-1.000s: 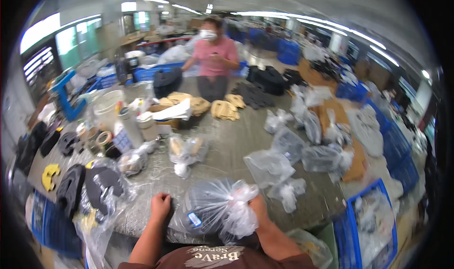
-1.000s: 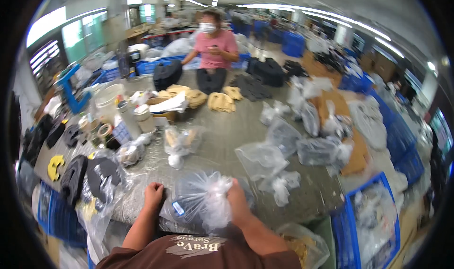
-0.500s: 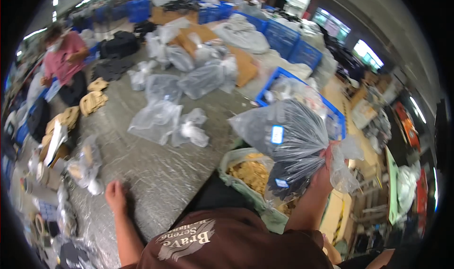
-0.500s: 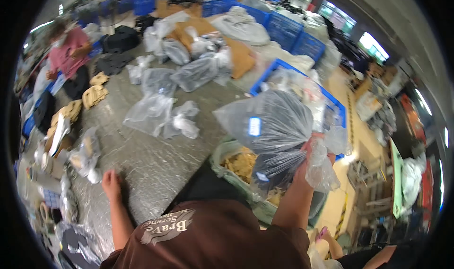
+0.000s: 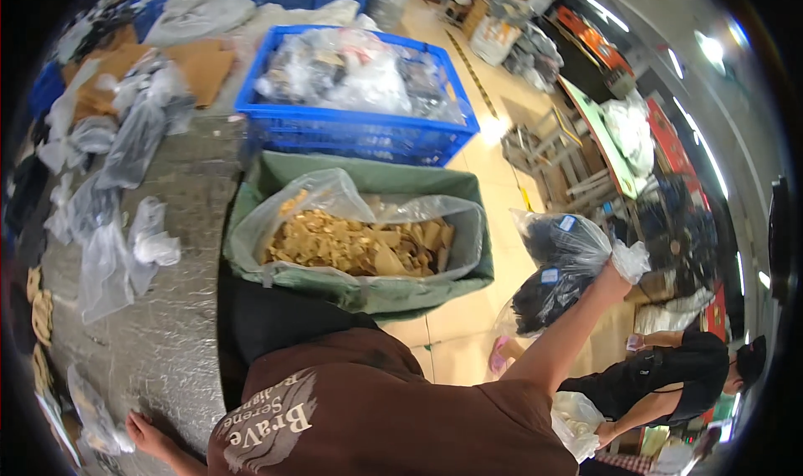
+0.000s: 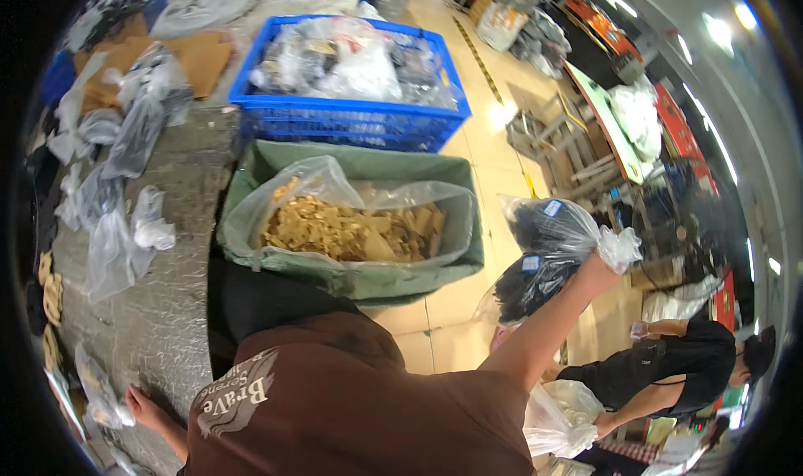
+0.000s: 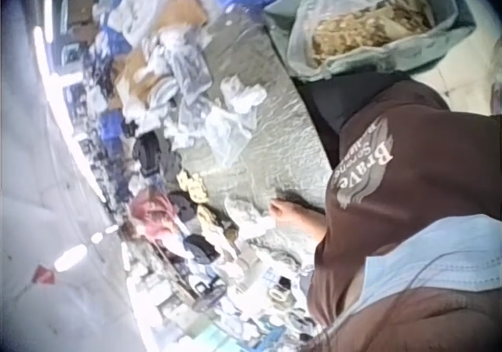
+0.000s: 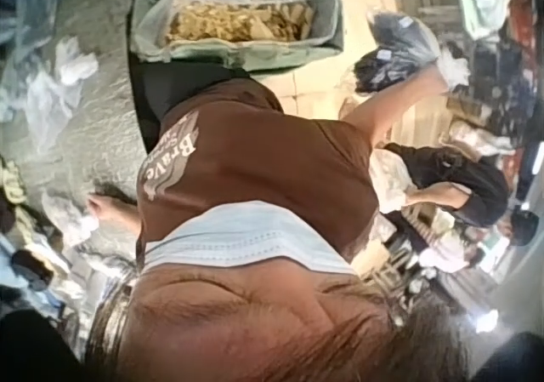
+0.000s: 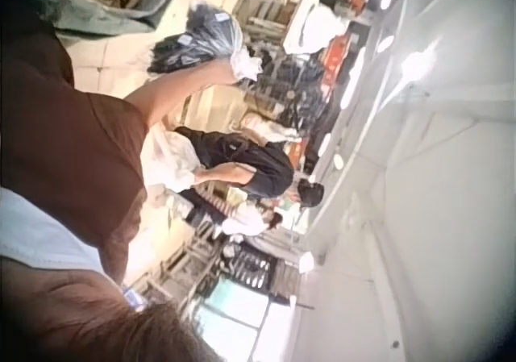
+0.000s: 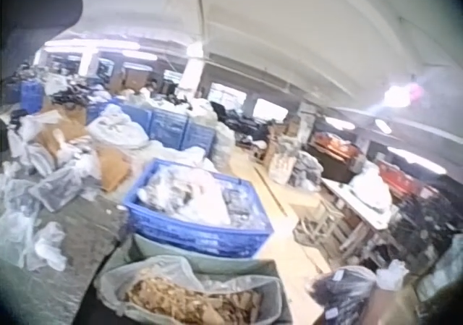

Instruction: Sorting and bagging various black and yellow shoe components on a factory table.

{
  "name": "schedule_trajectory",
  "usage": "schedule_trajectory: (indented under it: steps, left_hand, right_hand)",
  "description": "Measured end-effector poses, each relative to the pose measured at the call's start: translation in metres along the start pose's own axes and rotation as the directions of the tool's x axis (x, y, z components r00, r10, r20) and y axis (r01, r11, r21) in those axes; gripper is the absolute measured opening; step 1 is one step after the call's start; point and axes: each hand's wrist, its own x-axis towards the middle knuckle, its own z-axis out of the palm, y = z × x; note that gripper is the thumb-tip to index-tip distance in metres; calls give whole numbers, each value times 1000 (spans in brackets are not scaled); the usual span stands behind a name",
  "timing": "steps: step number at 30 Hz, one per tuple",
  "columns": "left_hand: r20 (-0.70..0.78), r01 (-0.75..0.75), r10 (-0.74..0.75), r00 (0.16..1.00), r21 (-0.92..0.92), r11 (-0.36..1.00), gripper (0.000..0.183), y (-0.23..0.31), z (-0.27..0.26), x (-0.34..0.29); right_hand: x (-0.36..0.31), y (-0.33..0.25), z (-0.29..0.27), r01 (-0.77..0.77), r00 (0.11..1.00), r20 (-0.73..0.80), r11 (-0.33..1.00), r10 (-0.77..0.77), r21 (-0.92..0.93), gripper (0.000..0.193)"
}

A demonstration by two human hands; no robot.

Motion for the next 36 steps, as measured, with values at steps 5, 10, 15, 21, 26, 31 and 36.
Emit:
schedule_trajectory:
  steps: [5,10,15,21,26,31,36]
  left_hand:
    - [-19,-26,26,999,34,999,29,-1,3,11]
    - [-33,-27,36,999,246,969,35,-2,-3,28]
    - [15,-137,140,990,323,936,34,-16,0,51]
    - [20,-191,194,981,313,930,30,-17,2,88]
    - [67,-237,227,972,252,938,29,-19,15,108]
    - [113,-255,236,965,198,947,28,-21,34,112]
    - [84,-234,223,971,162,959,26,-29,9,112]
  right_hand:
    - [1,110,-32,-12,994,76,772,78,-636,47]
    - [-70,201,-57,-143,913,125,591,389,-794,33]
    - [-172,330,-93,-404,829,13,614,559,-679,29]
    - [-219,295,-77,-454,583,11,338,812,-824,26]
    - [-216,300,-66,-360,433,104,277,895,-891,32]
    - [-216,322,-17,-220,477,203,339,855,-914,34]
    - [-198,323,55,-222,371,588,683,719,-696,44]
